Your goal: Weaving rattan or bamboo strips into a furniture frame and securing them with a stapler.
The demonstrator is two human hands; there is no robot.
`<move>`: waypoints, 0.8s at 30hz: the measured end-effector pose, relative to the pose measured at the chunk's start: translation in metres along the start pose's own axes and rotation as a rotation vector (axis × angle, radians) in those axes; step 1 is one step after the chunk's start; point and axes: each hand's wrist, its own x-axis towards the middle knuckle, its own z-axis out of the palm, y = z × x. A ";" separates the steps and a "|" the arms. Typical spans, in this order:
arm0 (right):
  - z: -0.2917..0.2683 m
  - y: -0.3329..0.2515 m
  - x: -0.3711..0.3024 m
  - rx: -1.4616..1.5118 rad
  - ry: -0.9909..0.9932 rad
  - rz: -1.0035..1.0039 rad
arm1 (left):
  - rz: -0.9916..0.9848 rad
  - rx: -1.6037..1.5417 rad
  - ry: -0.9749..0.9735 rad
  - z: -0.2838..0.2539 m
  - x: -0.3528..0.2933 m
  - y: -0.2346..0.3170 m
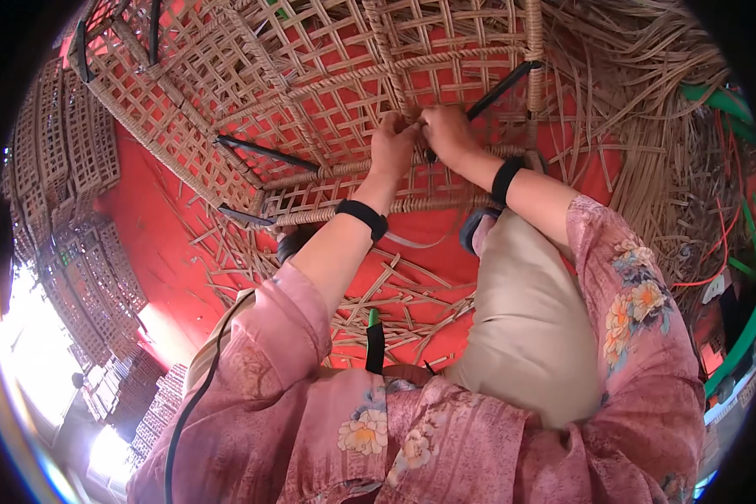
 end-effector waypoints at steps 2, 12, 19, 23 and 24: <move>-0.006 -0.005 -0.003 -0.134 0.003 -0.082 | -0.027 0.102 0.009 -0.005 0.000 0.000; 0.008 -0.010 -0.011 -0.019 -0.023 0.041 | 0.027 0.258 -0.016 -0.009 0.011 -0.011; 0.014 -0.011 -0.013 0.045 0.012 0.121 | 0.042 0.222 -0.039 -0.012 0.009 -0.011; 0.007 -0.011 -0.011 0.092 -0.092 0.008 | 0.064 0.425 -0.036 -0.015 0.012 -0.012; 0.005 -0.010 -0.010 0.128 -0.146 -0.005 | 0.164 0.407 -0.029 -0.016 0.013 -0.012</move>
